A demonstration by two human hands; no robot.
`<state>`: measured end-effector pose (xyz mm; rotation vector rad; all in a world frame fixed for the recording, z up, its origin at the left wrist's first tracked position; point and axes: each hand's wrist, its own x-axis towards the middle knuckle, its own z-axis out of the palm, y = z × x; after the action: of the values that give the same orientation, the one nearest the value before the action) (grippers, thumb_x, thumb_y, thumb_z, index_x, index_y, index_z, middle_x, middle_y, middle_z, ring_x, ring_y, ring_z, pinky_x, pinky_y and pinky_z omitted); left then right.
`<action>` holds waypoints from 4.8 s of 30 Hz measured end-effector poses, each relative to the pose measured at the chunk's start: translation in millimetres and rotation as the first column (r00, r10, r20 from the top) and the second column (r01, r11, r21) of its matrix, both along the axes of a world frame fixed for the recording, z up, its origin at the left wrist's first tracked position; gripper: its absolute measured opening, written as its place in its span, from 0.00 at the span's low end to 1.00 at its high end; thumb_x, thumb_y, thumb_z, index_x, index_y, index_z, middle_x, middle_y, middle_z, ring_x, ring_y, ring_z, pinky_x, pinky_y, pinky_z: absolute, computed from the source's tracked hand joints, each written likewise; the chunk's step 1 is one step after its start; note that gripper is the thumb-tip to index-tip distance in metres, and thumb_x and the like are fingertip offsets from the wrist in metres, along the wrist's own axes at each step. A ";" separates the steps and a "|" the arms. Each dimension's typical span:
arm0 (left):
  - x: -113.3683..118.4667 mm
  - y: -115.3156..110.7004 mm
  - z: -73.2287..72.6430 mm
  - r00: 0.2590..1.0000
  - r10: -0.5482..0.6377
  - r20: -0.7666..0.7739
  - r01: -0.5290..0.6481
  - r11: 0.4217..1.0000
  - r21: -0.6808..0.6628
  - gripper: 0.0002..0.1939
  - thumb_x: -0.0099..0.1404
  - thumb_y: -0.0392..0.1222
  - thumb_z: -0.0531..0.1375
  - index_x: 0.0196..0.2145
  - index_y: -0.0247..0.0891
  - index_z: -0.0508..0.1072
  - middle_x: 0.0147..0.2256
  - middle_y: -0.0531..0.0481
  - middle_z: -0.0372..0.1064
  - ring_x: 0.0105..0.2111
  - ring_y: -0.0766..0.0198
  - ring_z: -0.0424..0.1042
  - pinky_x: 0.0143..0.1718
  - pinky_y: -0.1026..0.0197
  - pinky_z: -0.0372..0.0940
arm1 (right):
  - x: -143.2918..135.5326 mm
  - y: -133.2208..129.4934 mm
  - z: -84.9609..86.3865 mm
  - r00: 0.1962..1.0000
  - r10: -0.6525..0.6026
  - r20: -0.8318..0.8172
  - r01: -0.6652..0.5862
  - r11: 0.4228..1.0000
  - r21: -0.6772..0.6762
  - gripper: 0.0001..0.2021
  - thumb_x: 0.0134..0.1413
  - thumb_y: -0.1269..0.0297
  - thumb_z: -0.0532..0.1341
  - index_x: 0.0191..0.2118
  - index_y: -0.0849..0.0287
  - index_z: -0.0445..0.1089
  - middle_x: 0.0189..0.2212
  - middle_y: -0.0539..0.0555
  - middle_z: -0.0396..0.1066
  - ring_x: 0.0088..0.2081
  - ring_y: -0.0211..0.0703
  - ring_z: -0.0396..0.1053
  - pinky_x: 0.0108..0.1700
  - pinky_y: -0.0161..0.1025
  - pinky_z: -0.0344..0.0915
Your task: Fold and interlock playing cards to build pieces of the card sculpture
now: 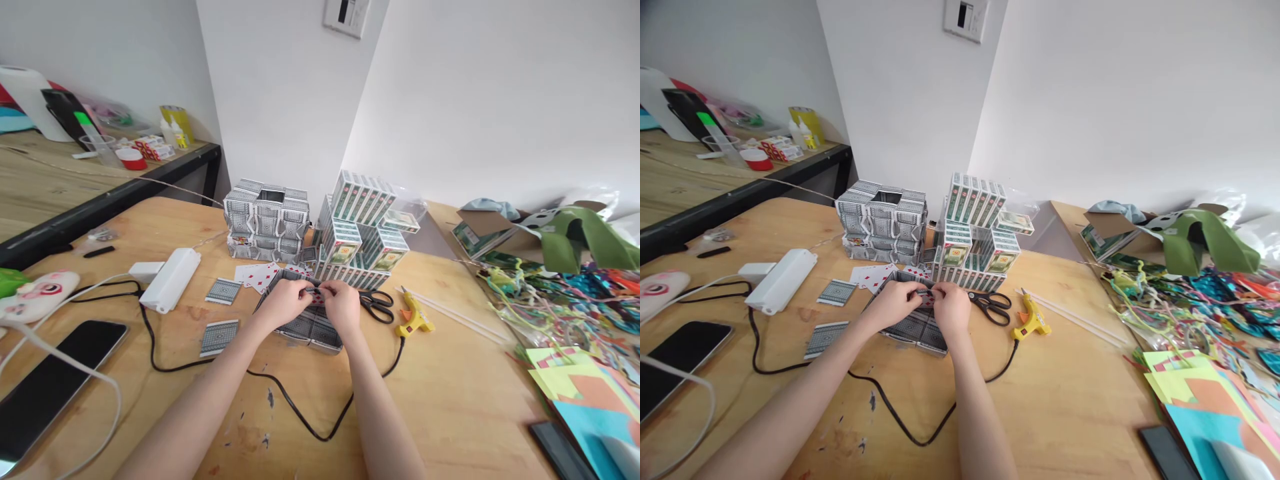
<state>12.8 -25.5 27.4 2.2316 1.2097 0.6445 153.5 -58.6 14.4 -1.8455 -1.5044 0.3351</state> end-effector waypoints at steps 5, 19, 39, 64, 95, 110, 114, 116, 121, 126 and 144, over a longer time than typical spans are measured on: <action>-0.1 0.3 0.5 1.000 -0.009 -0.006 0.009 1.000 -0.027 0.16 0.54 0.33 0.52 0.38 0.36 0.75 0.21 0.50 0.71 0.19 0.69 0.64 0.24 0.68 0.55 | 0.2 0.5 -0.7 1.000 -0.002 0.002 0.002 1.000 0.003 0.09 0.45 0.70 0.56 0.26 0.55 0.73 0.28 0.51 0.74 0.31 0.43 0.69 0.35 0.35 0.60; 0.4 -0.1 -1.0 1.000 0.007 0.019 -0.007 1.000 -0.010 0.15 0.54 0.33 0.52 0.38 0.36 0.75 0.21 0.50 0.71 0.18 0.69 0.63 0.23 0.67 0.55 | 0.3 0.5 -1.8 1.000 0.007 -0.009 -0.006 1.000 0.021 0.08 0.45 0.71 0.56 0.25 0.54 0.72 0.27 0.51 0.74 0.30 0.42 0.69 0.34 0.35 0.61; -2.8 5.2 -3.3 0.827 0.130 0.547 -0.028 0.981 -0.192 0.20 0.55 0.35 0.53 0.47 0.35 0.64 0.40 0.45 0.71 0.40 0.62 0.71 0.37 0.62 0.67 | 0.9 4.0 -5.7 0.932 -0.066 -0.357 0.124 0.982 0.144 0.08 0.46 0.64 0.56 0.29 0.59 0.70 0.26 0.53 0.73 0.29 0.42 0.69 0.32 0.36 0.64; -5.8 1.8 13.6 0.814 0.050 0.579 0.069 0.981 -0.181 0.13 0.58 0.42 0.53 0.25 0.34 0.75 0.36 0.46 0.73 0.36 0.61 0.70 0.35 0.63 0.67 | -0.9 5.6 0.2 0.605 0.034 -0.795 -0.006 0.999 0.038 0.10 0.39 0.59 0.60 0.26 0.60 0.62 0.17 0.45 0.61 0.18 0.33 0.57 0.20 0.30 0.55; -8.2 12.9 -2.5 0.634 0.350 0.690 0.342 0.673 -0.656 0.12 0.49 0.42 0.64 0.32 0.32 0.75 0.31 0.47 0.72 0.31 0.62 0.71 0.34 0.55 0.70 | -2.9 6.3 -4.3 0.786 0.101 -0.610 0.013 0.984 0.179 0.13 0.48 0.55 0.55 0.25 0.60 0.63 0.20 0.47 0.61 0.24 0.35 0.58 0.26 0.31 0.58; -4.3 14.5 -7.5 0.632 0.418 0.653 0.197 0.727 -0.657 0.08 0.50 0.38 0.63 0.30 0.32 0.75 0.32 0.49 0.71 0.31 0.65 0.70 0.33 0.59 0.71 | 0.2 8.2 -11.8 0.726 -0.015 -0.687 0.123 0.986 0.109 0.12 0.39 0.59 0.62 0.28 0.63 0.71 0.20 0.50 0.68 0.23 0.37 0.62 0.27 0.33 0.59; -4.5 13.6 -5.6 0.661 0.406 0.631 0.231 0.690 -0.686 0.07 0.54 0.40 0.61 0.27 0.32 0.74 0.31 0.48 0.71 0.30 0.64 0.71 0.30 0.59 0.72 | -0.6 7.9 -9.6 0.725 -0.045 -0.687 0.159 0.982 0.104 0.14 0.41 0.56 0.61 0.27 0.64 0.71 0.19 0.49 0.67 0.22 0.36 0.60 0.24 0.32 0.56; -5.5 13.2 -4.9 0.669 0.385 0.636 0.298 0.645 -0.704 0.08 0.55 0.40 0.60 0.29 0.31 0.73 0.31 0.47 0.72 0.30 0.63 0.72 0.32 0.59 0.72 | -1.1 7.9 -8.8 0.731 -0.069 -0.679 0.186 0.977 0.101 0.15 0.41 0.55 0.60 0.27 0.65 0.71 0.19 0.50 0.67 0.22 0.36 0.59 0.24 0.32 0.56; -8.9 13.6 -4.2 0.646 0.341 0.683 0.437 0.568 -0.697 0.06 0.55 0.34 0.60 0.32 0.30 0.73 0.31 0.44 0.73 0.33 0.63 0.73 0.41 0.59 0.68 | -1.6 6.4 -8.1 0.795 -0.108 -0.597 0.221 0.968 0.118 0.15 0.42 0.54 0.60 0.24 0.64 0.70 0.17 0.49 0.64 0.21 0.35 0.57 0.23 0.31 0.54; -8.5 14.6 -5.6 0.695 0.353 0.626 0.313 0.635 -0.706 0.05 0.53 0.35 0.61 0.29 0.31 0.72 0.27 0.46 0.73 0.28 0.65 0.72 0.33 0.63 0.68 | -1.6 5.4 -8.2 0.793 -0.076 -0.604 0.183 0.976 0.118 0.15 0.43 0.54 0.60 0.25 0.64 0.70 0.18 0.48 0.65 0.21 0.35 0.58 0.23 0.31 0.55; -4.1 15.3 1.3 0.687 0.301 0.662 0.052 0.888 -0.457 0.10 0.48 0.45 0.59 0.21 0.35 0.66 0.21 0.55 0.63 0.24 0.68 0.63 0.29 0.64 0.59 | -8.5 3.6 2.3 0.449 0.210 -0.869 -0.154 0.976 0.156 0.16 0.35 0.63 0.67 0.35 0.61 0.68 0.30 0.53 0.73 0.27 0.41 0.71 0.30 0.39 0.69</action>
<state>8.7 -10.2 28.7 1.2900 0.9557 1.0533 145.0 -55.0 16.7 -1.0842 -0.9034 1.1565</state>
